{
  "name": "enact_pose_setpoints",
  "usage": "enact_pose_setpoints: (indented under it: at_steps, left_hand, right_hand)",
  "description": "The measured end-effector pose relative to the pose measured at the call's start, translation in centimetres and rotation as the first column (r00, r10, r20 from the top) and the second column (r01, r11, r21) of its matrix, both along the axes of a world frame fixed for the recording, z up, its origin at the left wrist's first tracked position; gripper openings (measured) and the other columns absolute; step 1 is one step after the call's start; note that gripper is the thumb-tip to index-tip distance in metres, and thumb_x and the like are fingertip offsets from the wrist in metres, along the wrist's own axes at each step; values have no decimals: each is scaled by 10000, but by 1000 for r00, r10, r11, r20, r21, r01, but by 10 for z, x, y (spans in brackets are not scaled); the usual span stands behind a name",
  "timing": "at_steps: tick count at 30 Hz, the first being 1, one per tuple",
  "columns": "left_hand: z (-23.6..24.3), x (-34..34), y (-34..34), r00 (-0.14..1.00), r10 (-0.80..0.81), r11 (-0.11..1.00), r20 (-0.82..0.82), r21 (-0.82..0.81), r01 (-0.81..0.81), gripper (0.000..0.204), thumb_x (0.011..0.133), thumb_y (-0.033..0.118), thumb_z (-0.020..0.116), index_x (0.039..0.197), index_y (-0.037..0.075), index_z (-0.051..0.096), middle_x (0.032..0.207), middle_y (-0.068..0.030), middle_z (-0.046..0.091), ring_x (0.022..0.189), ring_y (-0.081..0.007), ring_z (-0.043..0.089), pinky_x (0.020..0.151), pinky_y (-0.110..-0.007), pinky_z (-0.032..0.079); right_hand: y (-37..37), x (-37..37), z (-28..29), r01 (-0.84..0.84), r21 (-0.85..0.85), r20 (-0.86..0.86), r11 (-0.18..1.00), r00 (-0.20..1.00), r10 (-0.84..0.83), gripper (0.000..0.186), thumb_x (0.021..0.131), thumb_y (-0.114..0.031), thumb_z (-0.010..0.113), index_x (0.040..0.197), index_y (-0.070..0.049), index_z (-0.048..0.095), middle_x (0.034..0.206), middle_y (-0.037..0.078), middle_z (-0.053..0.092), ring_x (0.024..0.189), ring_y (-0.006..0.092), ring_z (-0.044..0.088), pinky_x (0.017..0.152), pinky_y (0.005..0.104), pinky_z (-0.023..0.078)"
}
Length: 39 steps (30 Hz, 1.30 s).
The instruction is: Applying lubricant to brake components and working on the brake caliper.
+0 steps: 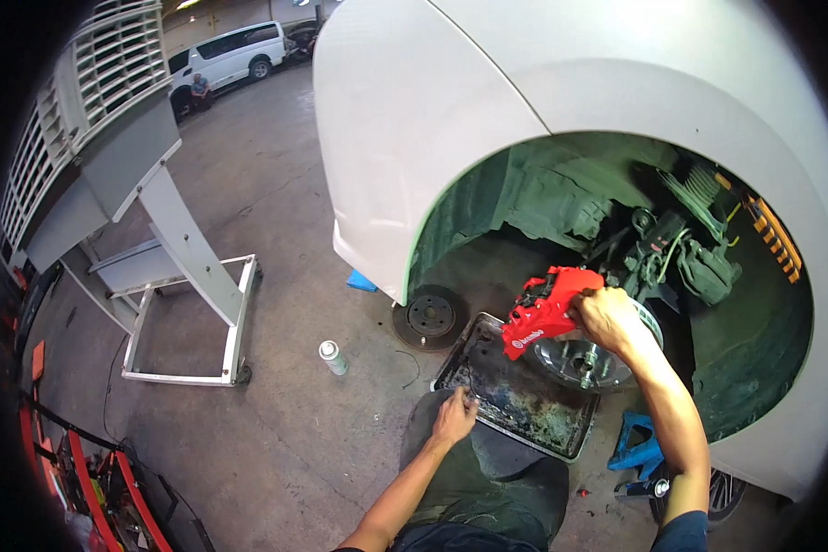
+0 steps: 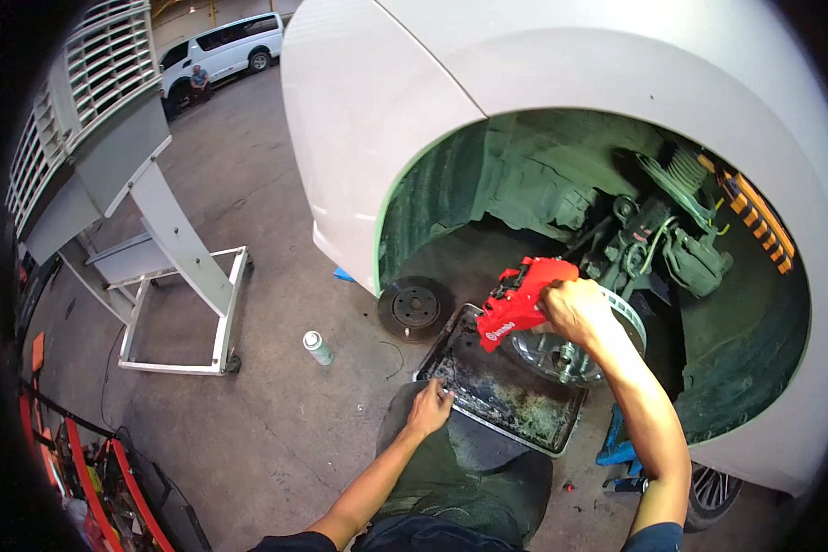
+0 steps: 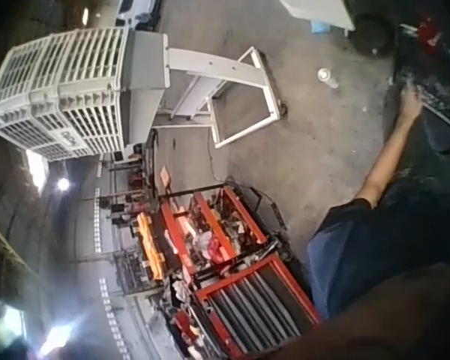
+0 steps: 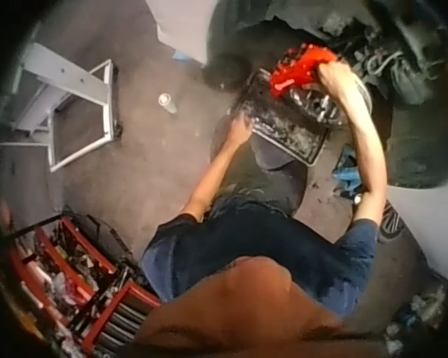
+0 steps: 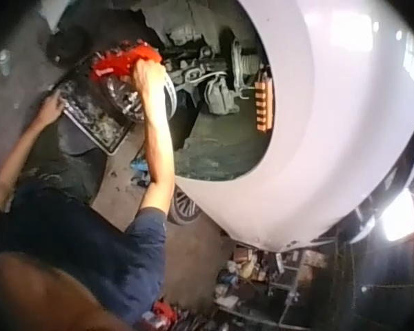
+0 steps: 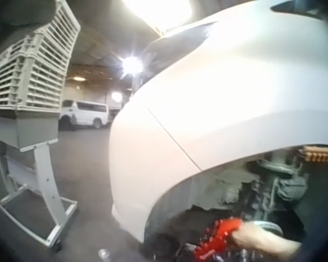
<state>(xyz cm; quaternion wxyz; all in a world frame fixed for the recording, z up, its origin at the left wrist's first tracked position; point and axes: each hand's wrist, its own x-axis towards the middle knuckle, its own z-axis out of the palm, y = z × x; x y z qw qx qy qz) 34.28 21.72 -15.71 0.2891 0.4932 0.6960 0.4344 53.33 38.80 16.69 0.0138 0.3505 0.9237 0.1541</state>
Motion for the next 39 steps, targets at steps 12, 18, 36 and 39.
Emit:
enact_pose_setpoints:
  at_steps: [12, 18, 36, 39]
  left_hand:
    - [-1, 6, -1, 998, -6, 998, 63, 66, 2, 421, 931, 241, 602, 1252, 1, 477, 896, -175, 641, 870, -381, 646, 764, -464, 508]
    - [36, 18, 17, 992, 10, 982, 123, 186, -33, 385, 923, 217, 634, 1231, 30, 500, 839, -122, 606, 752, -264, 629, 691, -395, 506]
    - [236, 52, 135, 939, -204, 770, -277, 547, 329, 170, 822, 137, 741, 899, 5, 668, 897, -115, 636, 751, -221, 652, 636, -325, 530]
    - [252, 62, 133, 900, -177, 789, -399, 489, 372, 188, 776, 128, 778, 878, 9, 674, 864, -150, 651, 727, -278, 660, 674, -386, 530]
  right_hand:
    - [8, 8, -5, -183, 36, 94, 982, 979, 179, 590, 741, -606, 683, 922, -48, 618, 899, 122, 643, 749, 319, 682, 649, 425, 544]
    - [15, 3, -6, -351, 119, 242, 929, 917, 316, 314, 859, -368, 589, 927, -63, 615, 920, 106, 641, 746, 292, 685, 619, 404, 546]
    - [-57, 64, -35, 143, 144, -905, 979, 420, 72, 131, 934, -157, 569, 883, -42, 605, 853, 137, 631, 733, 339, 644, 620, 419, 522]
    - [-106, 106, -140, 281, -228, -934, 932, 208, -291, 225, 955, -238, 543, 900, -38, 631, 874, 172, 647, 796, 369, 645, 694, 463, 512]
